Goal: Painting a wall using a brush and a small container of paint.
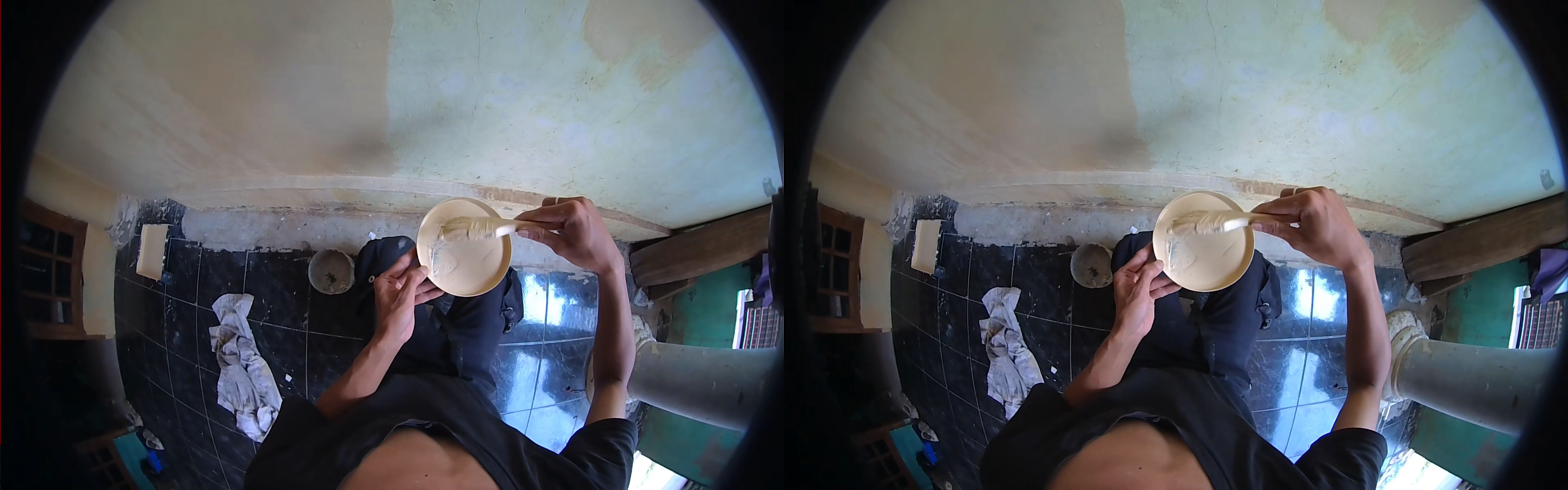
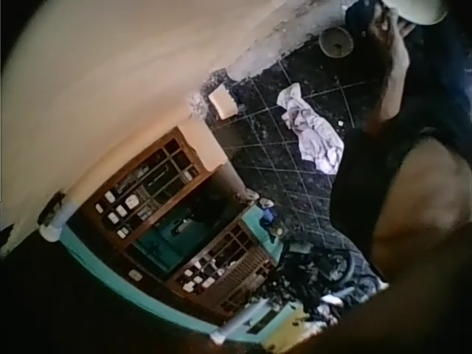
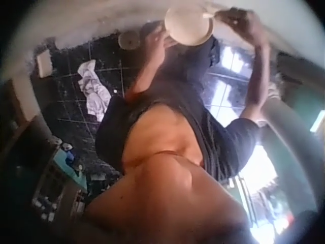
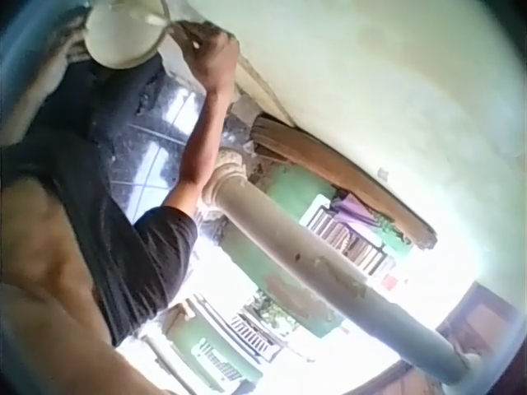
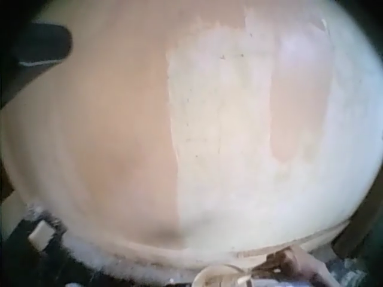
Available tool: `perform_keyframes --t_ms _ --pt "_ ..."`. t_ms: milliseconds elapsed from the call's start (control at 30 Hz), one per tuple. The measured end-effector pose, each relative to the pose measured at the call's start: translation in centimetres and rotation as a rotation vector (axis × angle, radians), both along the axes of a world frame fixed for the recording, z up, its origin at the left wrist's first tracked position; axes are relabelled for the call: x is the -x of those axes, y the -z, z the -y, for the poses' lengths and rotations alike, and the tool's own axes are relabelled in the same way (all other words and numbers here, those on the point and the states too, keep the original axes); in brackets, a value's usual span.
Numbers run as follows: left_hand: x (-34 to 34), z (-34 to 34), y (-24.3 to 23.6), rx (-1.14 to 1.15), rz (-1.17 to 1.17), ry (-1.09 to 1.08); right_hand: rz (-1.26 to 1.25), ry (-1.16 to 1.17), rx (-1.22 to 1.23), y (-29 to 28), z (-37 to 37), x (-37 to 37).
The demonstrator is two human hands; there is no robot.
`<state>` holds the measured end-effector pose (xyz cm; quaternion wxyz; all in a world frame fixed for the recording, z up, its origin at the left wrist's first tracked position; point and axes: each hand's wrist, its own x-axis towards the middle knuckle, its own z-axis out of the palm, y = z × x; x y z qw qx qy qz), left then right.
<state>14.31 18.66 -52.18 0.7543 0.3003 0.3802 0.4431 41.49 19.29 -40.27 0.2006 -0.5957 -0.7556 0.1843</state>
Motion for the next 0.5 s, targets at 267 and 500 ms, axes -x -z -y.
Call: perform_keyframes --t_ms 267,500 --pt "-0.4 0.4 0.2 -0.001 -0.014 0.016 0.123 0.096 0.194 0.2 0.4 -0.5" --pt "-0.2 0.8 -0.1 -0.004 -0.005 0.010 0.244 0.030 0.071 0.1 0.4 -0.5"
